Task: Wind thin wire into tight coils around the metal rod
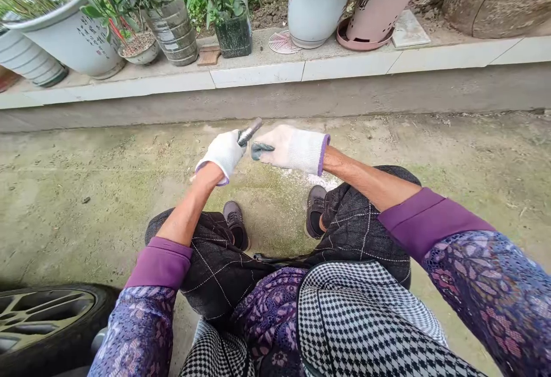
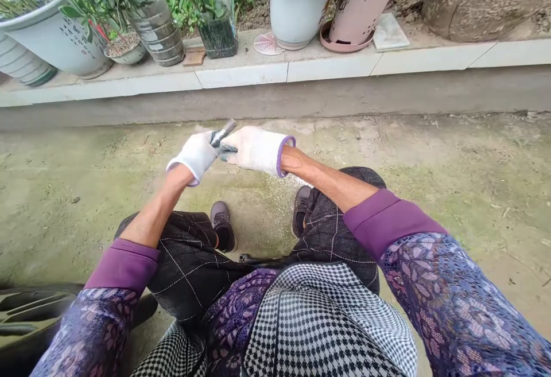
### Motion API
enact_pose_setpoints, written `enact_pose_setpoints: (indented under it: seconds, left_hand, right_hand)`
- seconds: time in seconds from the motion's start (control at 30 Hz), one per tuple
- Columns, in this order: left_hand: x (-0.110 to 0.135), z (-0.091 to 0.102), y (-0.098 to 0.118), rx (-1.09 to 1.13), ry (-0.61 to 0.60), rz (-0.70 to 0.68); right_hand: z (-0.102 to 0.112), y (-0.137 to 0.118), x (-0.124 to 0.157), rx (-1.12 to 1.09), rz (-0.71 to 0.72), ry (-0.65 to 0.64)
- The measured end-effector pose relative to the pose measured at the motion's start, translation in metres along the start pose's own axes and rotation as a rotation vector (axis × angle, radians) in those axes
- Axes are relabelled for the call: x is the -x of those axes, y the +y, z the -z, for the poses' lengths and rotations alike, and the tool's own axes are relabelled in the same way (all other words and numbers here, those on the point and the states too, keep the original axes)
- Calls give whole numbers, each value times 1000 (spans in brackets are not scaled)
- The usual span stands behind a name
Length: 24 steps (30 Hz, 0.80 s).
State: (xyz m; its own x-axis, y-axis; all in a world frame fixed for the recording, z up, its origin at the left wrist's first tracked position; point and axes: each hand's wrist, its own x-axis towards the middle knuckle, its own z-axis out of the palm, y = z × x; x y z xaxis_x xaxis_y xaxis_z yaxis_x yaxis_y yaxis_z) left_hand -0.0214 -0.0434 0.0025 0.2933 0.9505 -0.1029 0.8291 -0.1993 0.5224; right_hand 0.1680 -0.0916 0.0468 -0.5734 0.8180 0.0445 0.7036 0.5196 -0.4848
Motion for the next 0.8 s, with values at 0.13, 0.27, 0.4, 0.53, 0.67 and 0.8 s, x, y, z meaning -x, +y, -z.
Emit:
enact_pose_setpoints:
  seconds: [0.13,0.27,0.4,0.53,0.67,0.8]
  left_hand:
    - [5,-13,11,-531,-196,-105]
    - [14,-8,26,-238,-159,-207]
    - [7,10,22,294,112,-52]
    - [-12,18,10,310,233,78]
    - [-18,4,10,-175,-13,-40]
    - [-9,-12,23,-434,-199,-171]
  right_hand:
    - [16,24,-10,29,-133,61]
    - [19,57,-17,-97,-197,53]
    - [11,52,-12,-196,-256,45]
    - [7,23,-3,-59,-136,-56]
    - [14,16,0,8,-107,-4]
    - [22,38,-3,22,-157,43]
